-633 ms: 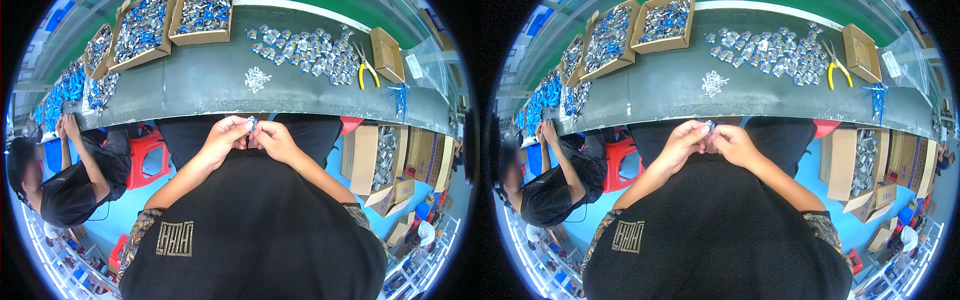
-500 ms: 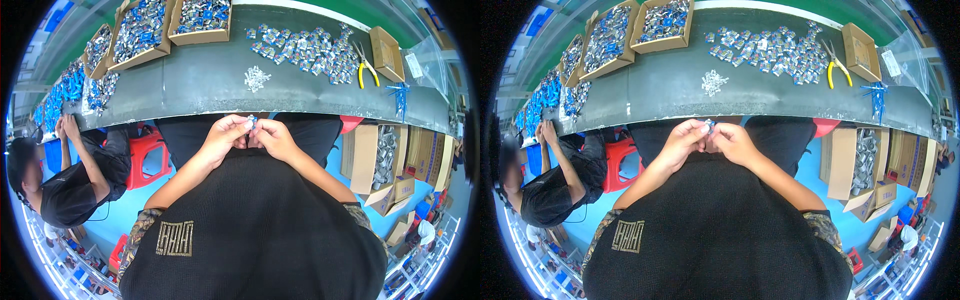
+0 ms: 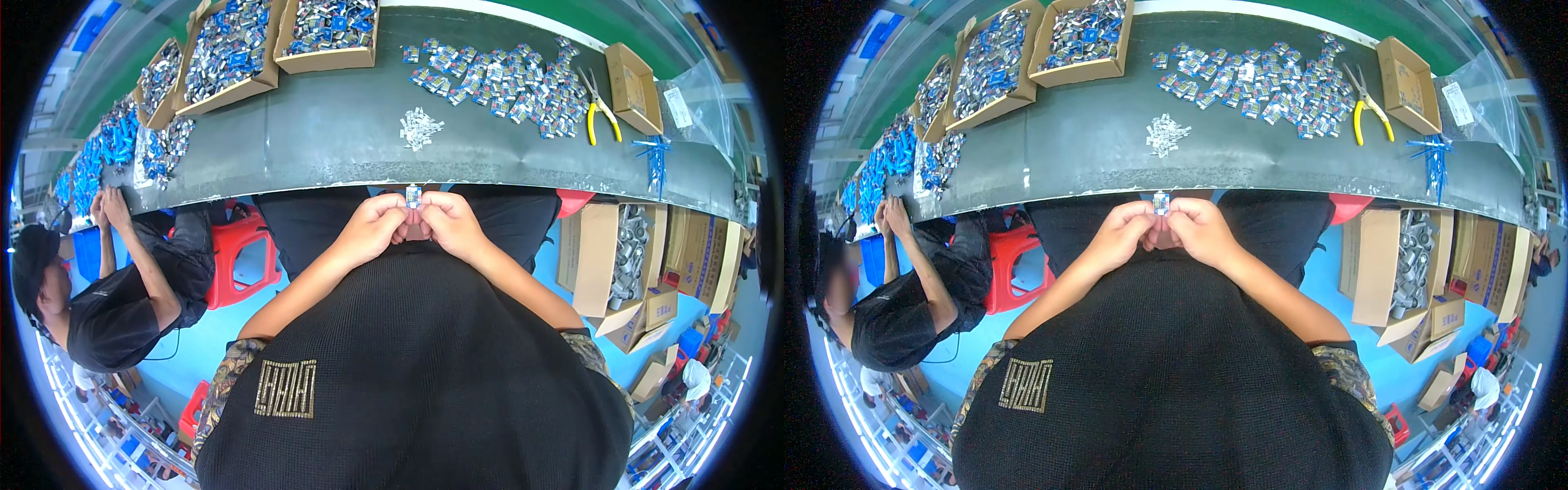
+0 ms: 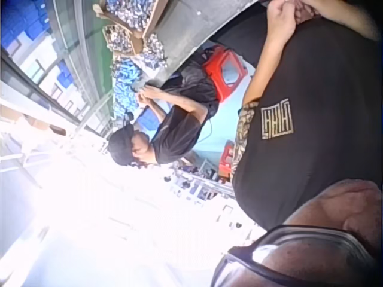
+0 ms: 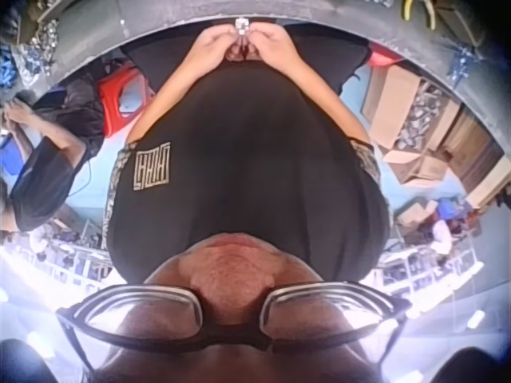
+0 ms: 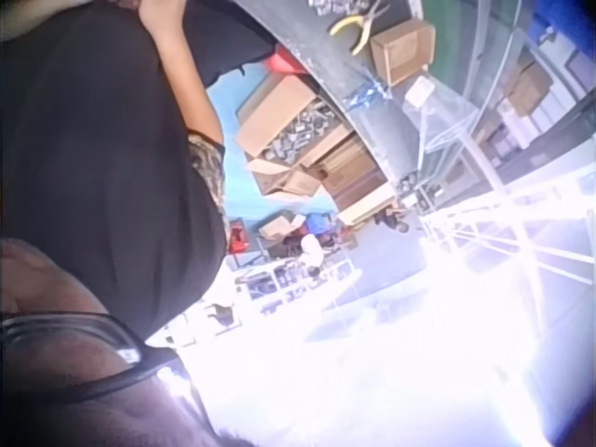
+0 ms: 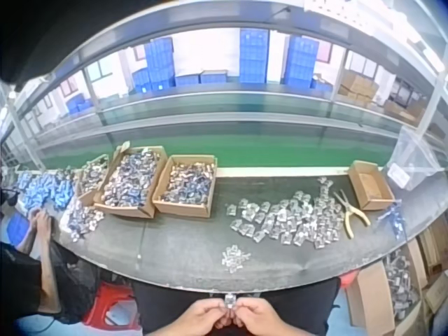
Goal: Assembling small electronic components at a production line workstation.
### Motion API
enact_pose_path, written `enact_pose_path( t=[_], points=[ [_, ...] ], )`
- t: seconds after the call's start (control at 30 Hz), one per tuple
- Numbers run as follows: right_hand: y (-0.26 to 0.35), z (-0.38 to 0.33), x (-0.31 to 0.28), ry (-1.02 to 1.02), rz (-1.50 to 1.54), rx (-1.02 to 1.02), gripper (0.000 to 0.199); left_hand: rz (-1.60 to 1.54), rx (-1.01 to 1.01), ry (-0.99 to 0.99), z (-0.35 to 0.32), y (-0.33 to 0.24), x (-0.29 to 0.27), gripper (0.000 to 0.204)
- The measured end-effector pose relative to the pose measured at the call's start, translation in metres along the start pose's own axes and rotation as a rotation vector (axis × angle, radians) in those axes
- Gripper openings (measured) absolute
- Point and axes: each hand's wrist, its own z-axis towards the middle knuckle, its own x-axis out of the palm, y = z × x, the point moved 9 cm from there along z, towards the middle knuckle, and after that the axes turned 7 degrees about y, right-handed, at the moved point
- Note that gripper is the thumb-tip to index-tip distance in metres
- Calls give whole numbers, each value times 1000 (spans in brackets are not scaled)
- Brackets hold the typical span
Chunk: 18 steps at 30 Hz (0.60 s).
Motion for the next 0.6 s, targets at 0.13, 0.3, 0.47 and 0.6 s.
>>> enact_pose_path(
  t=[0.13, 0.3, 0.47, 0.6],
  points=[
    [-1, 1, -2, 2, -46, -32, 24, 17, 16, 11, 1, -4, 3, 21],
    [-6, 4, -3, 12, -22, -33, 23, -8, 35, 43, 4, -2, 3, 23],
    [-1, 5, 1, 19, -4, -31, 21, -32, 49, 53, 5, 1, 4, 23],
    [1, 4, 0, -17, 60, -25, 20, -129, 78, 65, 7, 3, 8, 19]
  ],
)
